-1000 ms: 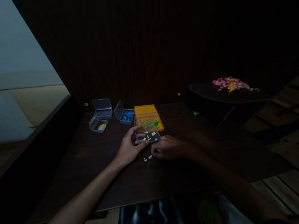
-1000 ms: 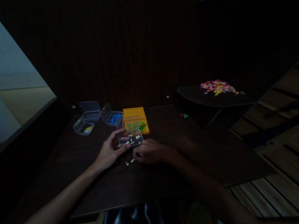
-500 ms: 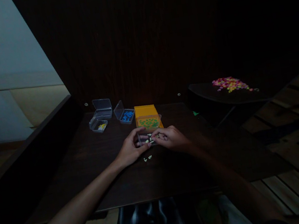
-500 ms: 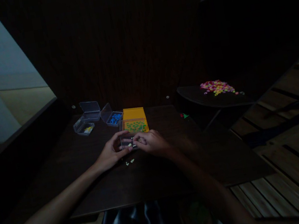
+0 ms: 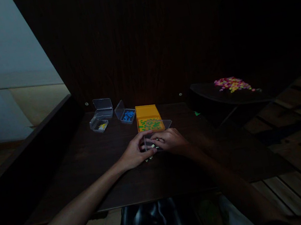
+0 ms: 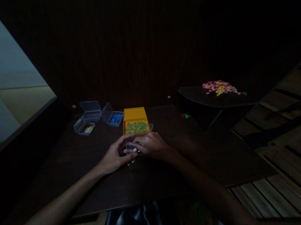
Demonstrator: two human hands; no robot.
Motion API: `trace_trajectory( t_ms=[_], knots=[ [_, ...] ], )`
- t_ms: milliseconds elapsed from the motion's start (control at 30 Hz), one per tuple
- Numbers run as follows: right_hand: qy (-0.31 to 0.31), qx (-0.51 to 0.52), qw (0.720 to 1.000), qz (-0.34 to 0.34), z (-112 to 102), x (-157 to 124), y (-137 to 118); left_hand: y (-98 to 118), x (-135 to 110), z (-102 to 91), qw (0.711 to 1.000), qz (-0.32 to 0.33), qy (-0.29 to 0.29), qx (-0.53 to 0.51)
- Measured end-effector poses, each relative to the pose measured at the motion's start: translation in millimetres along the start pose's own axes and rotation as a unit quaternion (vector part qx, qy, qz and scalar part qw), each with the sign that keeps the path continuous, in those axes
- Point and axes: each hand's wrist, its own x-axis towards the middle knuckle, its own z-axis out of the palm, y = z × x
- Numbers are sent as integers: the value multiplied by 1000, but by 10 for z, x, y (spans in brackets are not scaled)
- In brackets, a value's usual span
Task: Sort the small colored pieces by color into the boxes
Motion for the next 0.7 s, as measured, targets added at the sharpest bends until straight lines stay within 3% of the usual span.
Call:
trace_trajectory(
  t_ms=[333, 467, 600, 700],
  knots=[
    [83, 125, 988, -27, -79, -64, 37, 40, 26, -28, 1000, -5, 29, -8],
    [4, 158, 984, -76, -104, -99, -10, 37, 52, -70, 998, 1, 66, 2],
    [-106, 120, 982, -101, -60, -94, -43, 25, 71, -108, 995, 2, 95, 18],
    [-149, 76, 980, -104, -13, -78, -59, 34, 74, -120, 994, 12, 106, 37]
  ],
)
